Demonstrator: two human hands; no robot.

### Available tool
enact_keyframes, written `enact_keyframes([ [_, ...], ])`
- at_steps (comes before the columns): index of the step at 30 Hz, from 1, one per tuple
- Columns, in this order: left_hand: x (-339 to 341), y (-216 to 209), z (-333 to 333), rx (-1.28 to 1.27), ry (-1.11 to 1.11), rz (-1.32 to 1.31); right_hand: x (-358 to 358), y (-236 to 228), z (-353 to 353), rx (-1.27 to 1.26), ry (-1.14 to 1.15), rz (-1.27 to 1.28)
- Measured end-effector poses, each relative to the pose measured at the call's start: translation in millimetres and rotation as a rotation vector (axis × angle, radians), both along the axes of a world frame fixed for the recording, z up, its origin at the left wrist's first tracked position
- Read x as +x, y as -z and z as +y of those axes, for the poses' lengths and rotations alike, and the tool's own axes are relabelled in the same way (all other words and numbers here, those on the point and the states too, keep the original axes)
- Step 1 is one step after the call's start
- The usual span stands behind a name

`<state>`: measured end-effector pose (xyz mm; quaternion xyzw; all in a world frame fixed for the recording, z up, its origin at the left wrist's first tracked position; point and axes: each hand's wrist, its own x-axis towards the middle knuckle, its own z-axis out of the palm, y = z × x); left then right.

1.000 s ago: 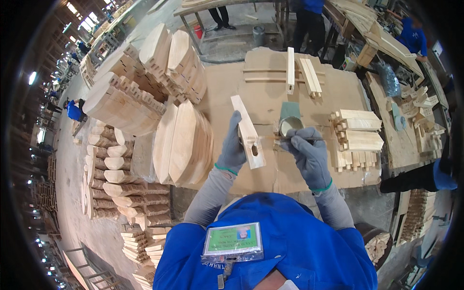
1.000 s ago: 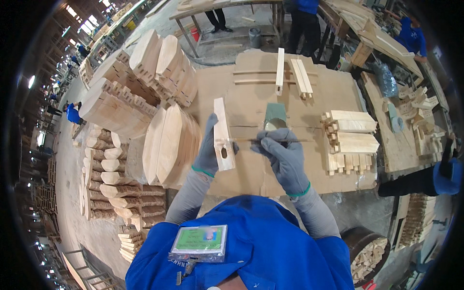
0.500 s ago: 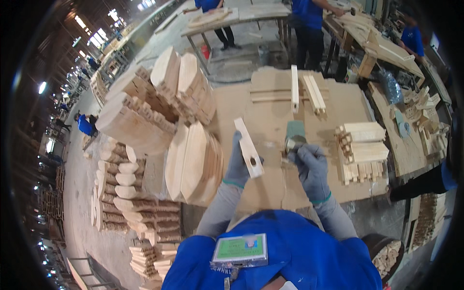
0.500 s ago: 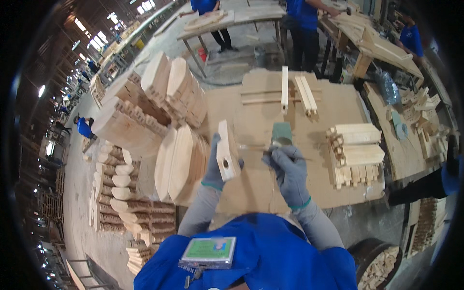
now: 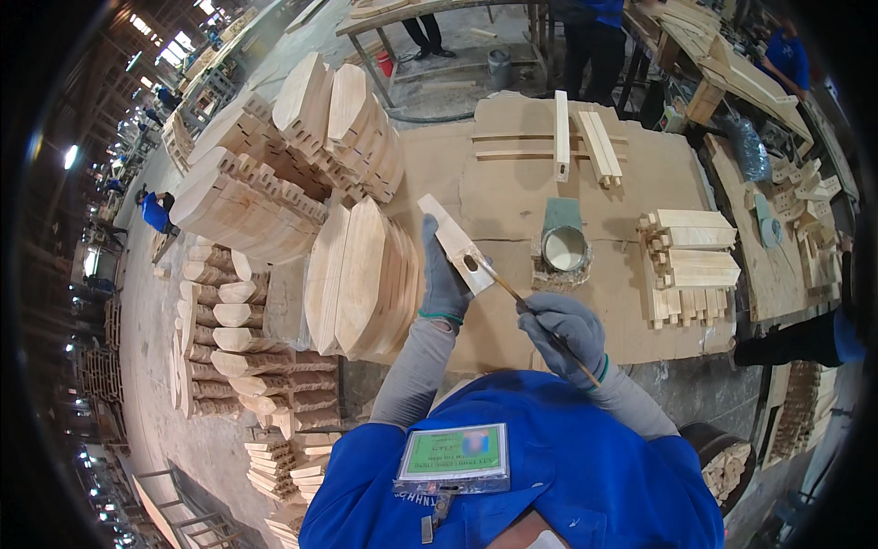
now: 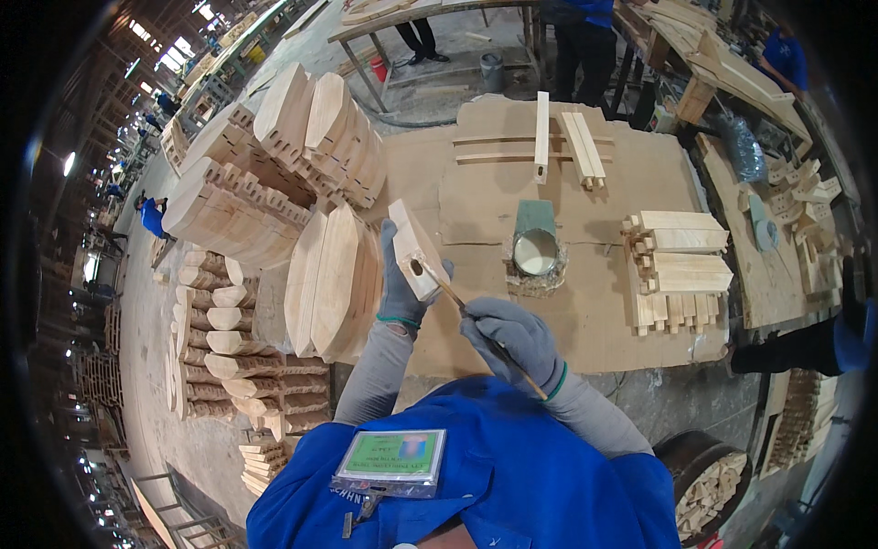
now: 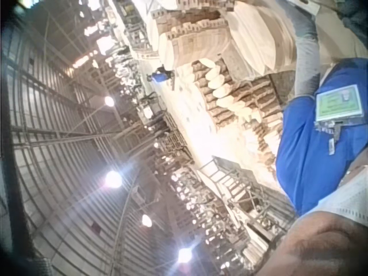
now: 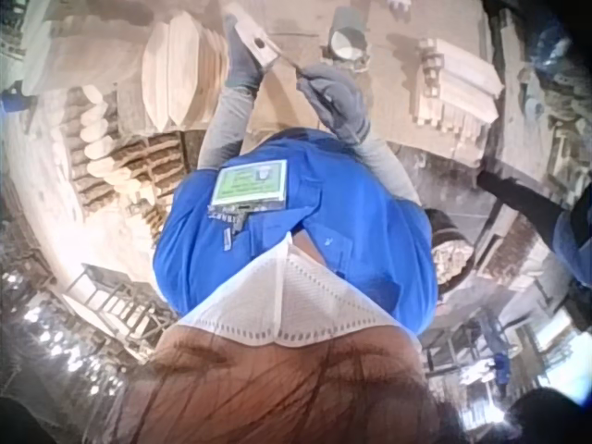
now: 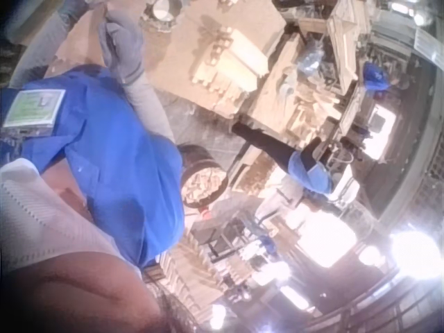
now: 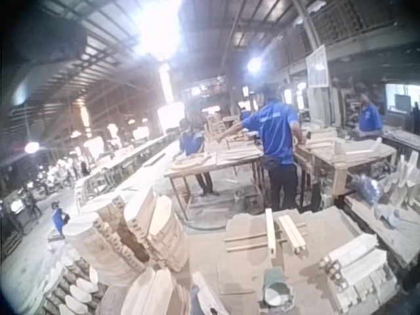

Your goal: The person repeatedly picks up small wooden pieces, applies glue to specific joints using a brush, and places the pieces on a workbench. The process is repeated for multiple pieces in a workshop setting.

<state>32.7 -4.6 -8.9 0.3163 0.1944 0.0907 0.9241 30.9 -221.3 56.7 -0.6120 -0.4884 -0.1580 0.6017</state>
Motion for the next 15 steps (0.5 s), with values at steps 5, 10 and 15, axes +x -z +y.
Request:
enact_keyframes([
  [5,3.2,18.6,14.2,0.063,-0.033,-0.095,4.0,-4.3,2.4,-0.071,-0.027,-0.056],
  [10,13.1,-10.0,-3.7,0.053,-0.156,0.037,15.3,-0.5,-4.8,-0.070,0.086,-0.009],
  [15,21.7,-13.2,8.1,0.092,-0.112,-0.093,27.9,10.9,-26.4,-0.006,0.187,0.155],
])
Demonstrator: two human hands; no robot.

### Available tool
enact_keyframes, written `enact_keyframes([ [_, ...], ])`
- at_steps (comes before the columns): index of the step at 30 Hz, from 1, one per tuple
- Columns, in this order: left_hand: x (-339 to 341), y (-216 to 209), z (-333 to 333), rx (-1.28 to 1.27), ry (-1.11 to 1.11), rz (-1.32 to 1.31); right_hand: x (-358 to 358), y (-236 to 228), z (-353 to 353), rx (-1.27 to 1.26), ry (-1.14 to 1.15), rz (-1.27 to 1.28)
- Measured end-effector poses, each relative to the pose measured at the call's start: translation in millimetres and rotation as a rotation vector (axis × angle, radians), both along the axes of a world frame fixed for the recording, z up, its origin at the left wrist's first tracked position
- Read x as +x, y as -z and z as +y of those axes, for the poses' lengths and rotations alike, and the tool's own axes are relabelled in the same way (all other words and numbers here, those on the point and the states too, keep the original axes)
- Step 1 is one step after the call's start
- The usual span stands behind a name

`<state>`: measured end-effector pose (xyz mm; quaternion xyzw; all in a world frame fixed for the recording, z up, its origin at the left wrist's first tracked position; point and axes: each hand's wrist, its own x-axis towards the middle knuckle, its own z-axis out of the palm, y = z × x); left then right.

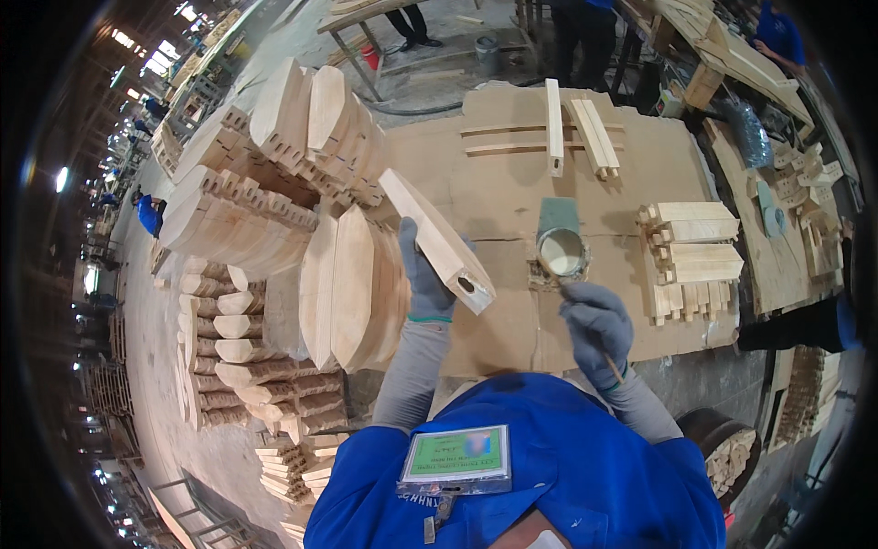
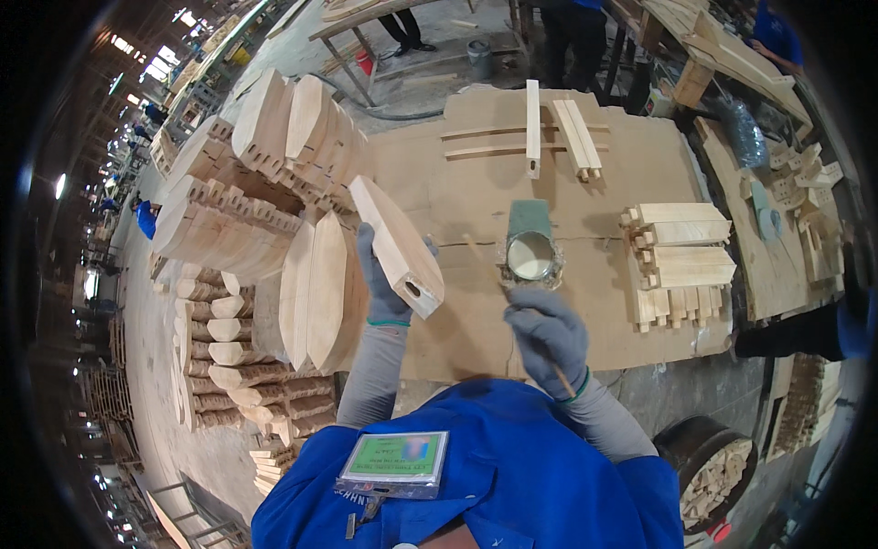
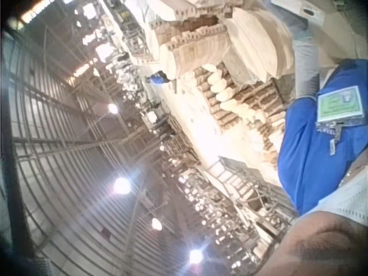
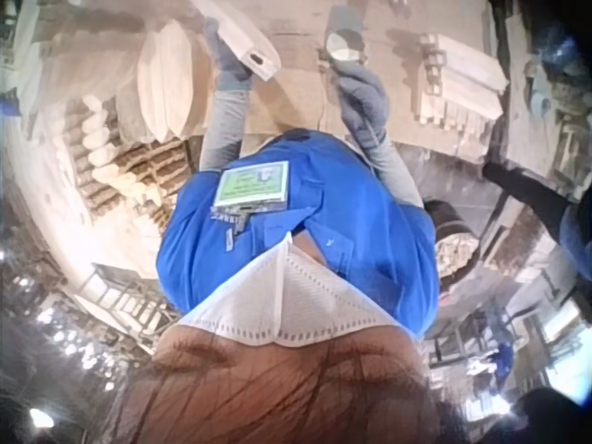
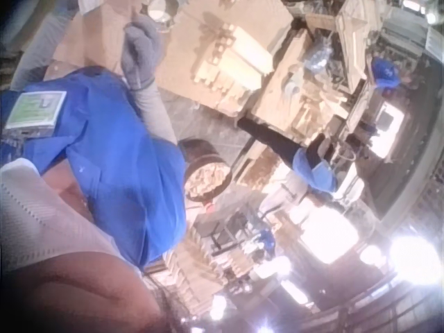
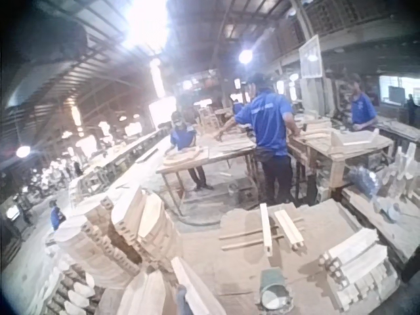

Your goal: The person repeatedly picks up small wooden pieces, applies glue to specific joints using a brush, and places the pieces on a workbench. The process is repeated for multiple pieces in a workshop setting.

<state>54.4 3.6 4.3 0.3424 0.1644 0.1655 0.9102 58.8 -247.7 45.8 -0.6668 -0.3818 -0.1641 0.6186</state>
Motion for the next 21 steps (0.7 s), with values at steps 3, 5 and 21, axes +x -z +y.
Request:
enact_keyframes([
  [3,12.7,-12.1,-1.3,0.052,-0.054,0.021,13.7,18.2,-13.2,0.141,0.214,0.127],
  [5,20.9,-13.1,6.6,0.033,-0.043,-0.012,25.5,26.2,-31.6,0.076,0.267,0.141],
  [21,187.3,5.7,23.2,0.465,0.183,0.103,106.2,202.3,-89.0,-1.413,0.139,0.217],
])
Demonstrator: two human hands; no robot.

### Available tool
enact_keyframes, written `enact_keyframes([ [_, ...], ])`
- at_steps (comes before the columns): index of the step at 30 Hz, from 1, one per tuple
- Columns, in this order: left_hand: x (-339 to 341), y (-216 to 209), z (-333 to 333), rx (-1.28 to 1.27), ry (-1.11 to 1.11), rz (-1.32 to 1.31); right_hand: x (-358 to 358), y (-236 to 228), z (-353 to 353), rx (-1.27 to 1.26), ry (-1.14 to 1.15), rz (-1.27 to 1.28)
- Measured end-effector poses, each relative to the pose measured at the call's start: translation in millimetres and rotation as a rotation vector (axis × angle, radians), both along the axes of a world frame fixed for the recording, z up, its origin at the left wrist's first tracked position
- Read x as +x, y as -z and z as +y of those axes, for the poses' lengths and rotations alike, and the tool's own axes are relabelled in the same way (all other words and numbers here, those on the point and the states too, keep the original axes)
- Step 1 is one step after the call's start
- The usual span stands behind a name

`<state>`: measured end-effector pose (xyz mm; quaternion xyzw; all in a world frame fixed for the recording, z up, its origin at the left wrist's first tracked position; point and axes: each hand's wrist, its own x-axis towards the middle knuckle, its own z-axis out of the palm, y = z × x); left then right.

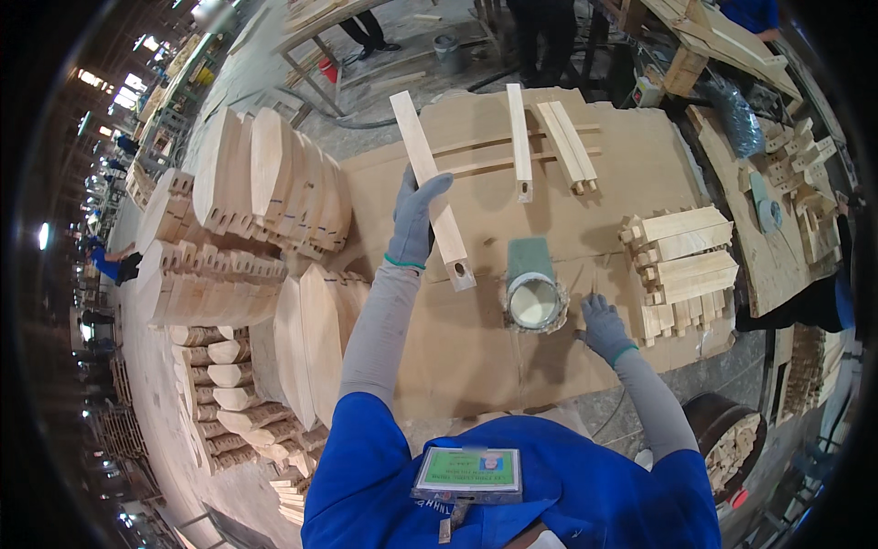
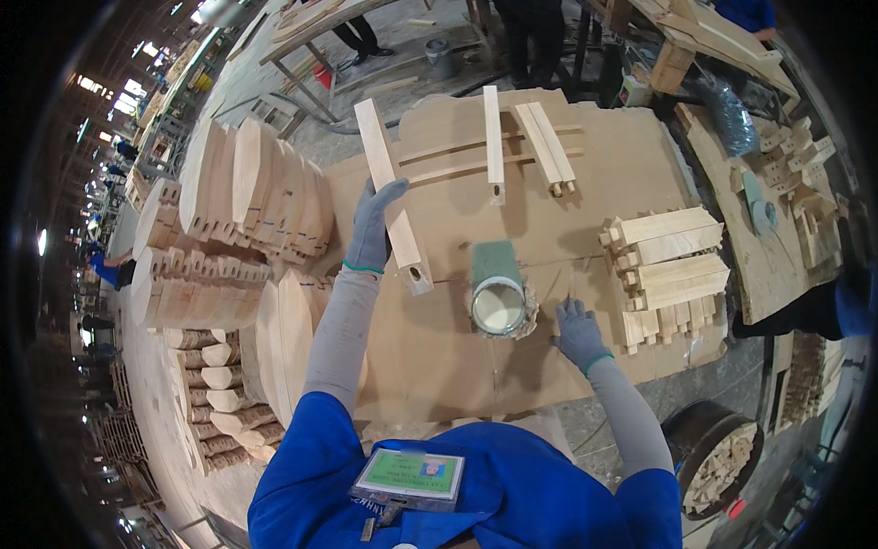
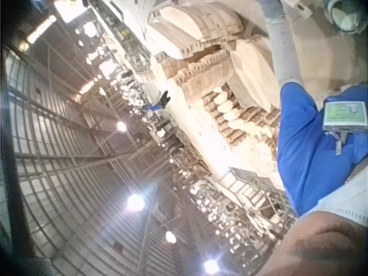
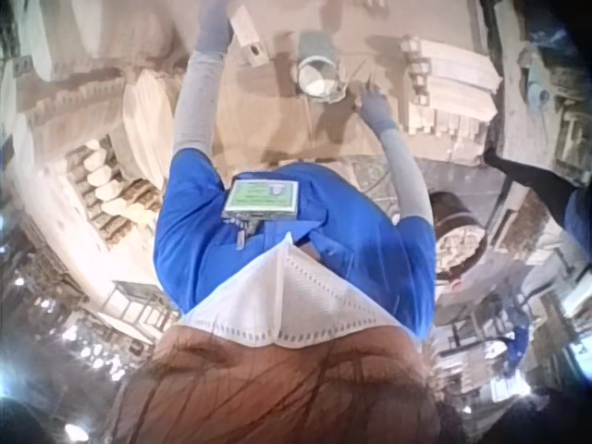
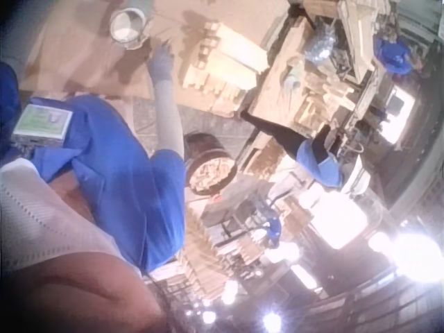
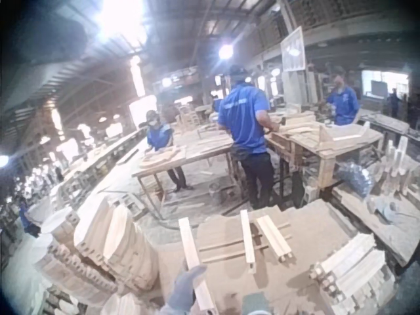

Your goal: The person repeatedly picks up small wooden pieces, applies glue to specific joints using a brush, and places the pieces on a workbench. The process is repeated for multiple pieces in a workshop setting.

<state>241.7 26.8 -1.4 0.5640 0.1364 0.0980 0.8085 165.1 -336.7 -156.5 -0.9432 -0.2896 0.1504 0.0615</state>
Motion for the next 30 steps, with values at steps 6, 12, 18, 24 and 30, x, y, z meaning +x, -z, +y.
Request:
enact_keyframes([
  [6,56.5,34.0,-0.7,0.001,0.090,0.125,18.4,29.7,16.0,-0.226,0.030,-0.051],
  [12,124.6,100.5,-7.4,-0.104,0.219,0.306,20.1,25.4,18.8,-0.258,0.042,-0.055],
  [18,189.1,133.4,-22.9,-0.004,0.230,0.158,22.8,24.3,20.5,-0.341,0.001,0.005],
  [24,218.0,138.2,-33.6,0.060,0.317,0.142,22.0,30.4,18.2,-0.300,0.012,-0.045],
  [30,206.2,139.2,-44.7,0.714,0.212,0.245,26.1,18.8,23.4,-0.282,0.048,-0.002],
])
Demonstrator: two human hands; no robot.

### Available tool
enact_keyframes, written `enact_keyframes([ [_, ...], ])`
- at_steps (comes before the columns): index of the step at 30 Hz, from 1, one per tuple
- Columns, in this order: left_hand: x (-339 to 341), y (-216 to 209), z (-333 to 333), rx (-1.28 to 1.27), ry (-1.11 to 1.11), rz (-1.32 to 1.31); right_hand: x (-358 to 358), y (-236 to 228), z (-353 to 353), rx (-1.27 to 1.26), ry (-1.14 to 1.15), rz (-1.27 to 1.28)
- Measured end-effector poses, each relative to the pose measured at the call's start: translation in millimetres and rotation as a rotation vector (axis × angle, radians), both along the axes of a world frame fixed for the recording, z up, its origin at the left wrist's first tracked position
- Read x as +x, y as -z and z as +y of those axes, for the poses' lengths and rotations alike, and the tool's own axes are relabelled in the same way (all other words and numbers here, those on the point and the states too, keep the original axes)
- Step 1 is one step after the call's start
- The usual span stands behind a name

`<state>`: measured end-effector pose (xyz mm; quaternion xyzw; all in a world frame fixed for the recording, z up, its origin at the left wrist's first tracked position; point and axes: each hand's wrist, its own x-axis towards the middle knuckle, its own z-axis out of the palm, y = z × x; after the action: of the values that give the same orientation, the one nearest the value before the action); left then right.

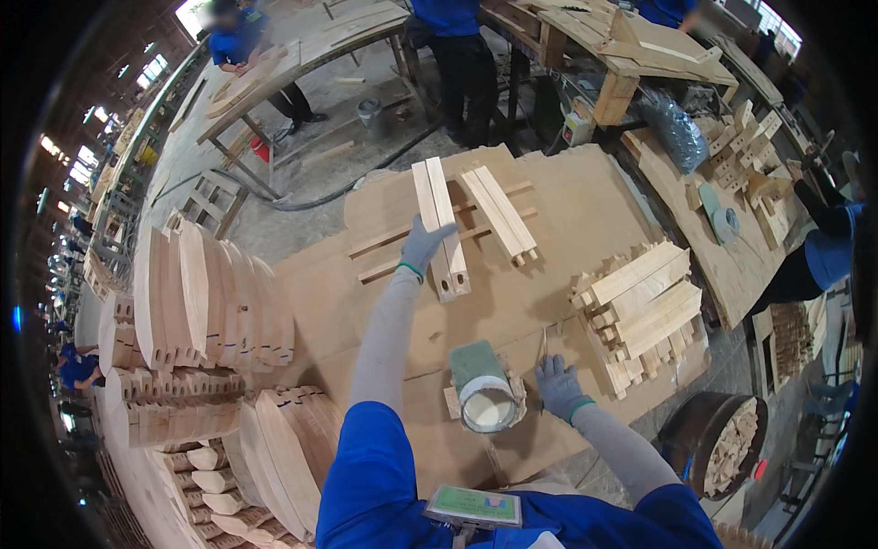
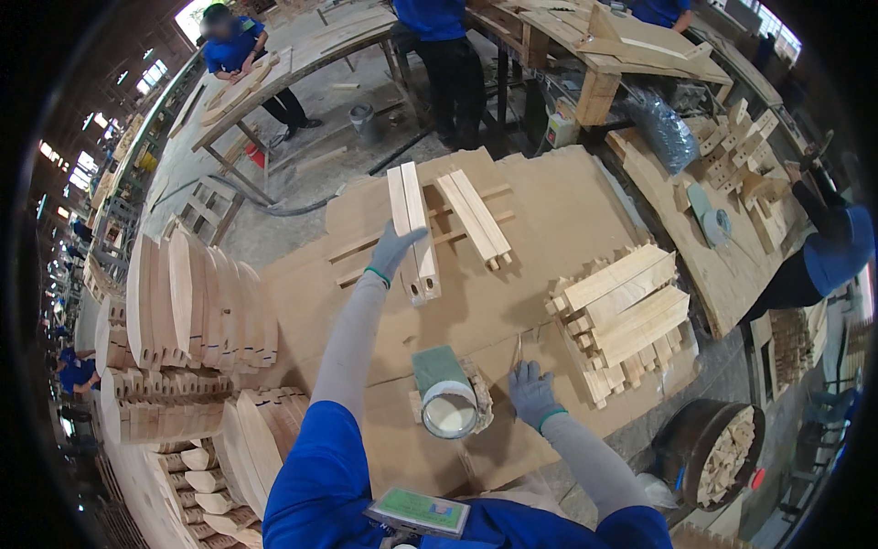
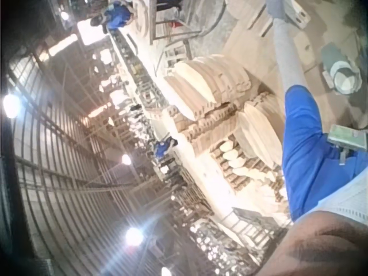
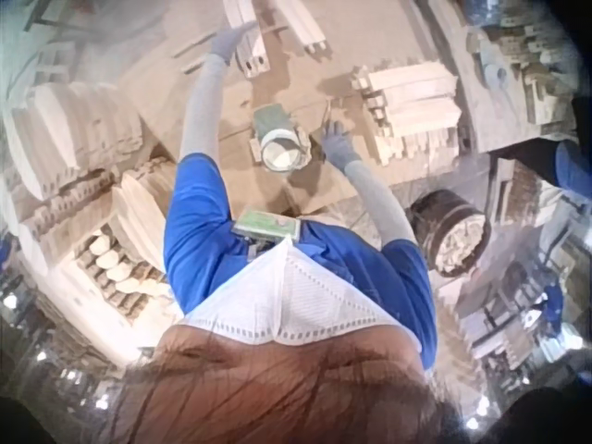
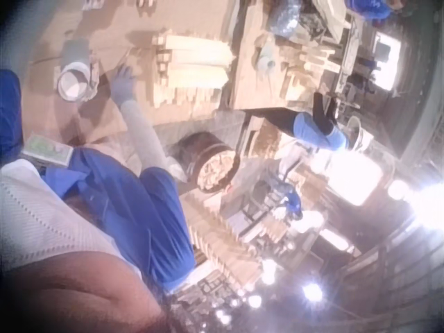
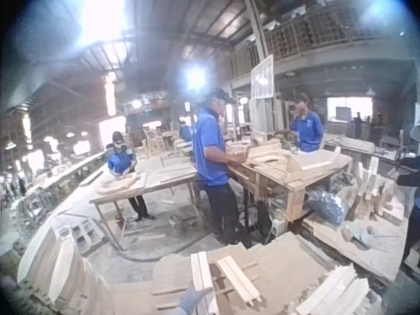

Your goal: The person repeatedly picks up small wooden pieces, applies glue to specific joints using a brush, and places the pieces on a workbench. The process is repeated for multiple pieces in a workshop setting.

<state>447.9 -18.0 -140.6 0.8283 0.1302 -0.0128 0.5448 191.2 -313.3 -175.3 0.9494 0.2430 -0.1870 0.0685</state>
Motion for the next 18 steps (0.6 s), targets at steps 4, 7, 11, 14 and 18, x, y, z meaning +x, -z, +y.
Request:
enact_keyframes([
  [4,-0.9,-3.2,-7.5,-0.402,0.192,0.036,-7.5,4.6,-2.9,-0.010,0.035,0.023],
  [7,-0.9,-1.1,16.3,-0.235,0.118,0.039,1.3,6.4,3.6,0.010,-0.013,0.021],
  [11,2.8,-0.9,-3.5,-0.541,0.132,0.077,-2.7,11.5,-3.0,-0.038,-0.052,-0.013],
  [14,-5.1,-7.7,-1.0,-0.522,0.159,0.050,-4.3,14.6,-8.7,-0.004,-0.064,-0.020],
  [18,-48.7,-14.4,18.1,-0.368,-0.004,-0.037,-3.5,7.7,-4.9,0.052,-0.032,0.040],
])
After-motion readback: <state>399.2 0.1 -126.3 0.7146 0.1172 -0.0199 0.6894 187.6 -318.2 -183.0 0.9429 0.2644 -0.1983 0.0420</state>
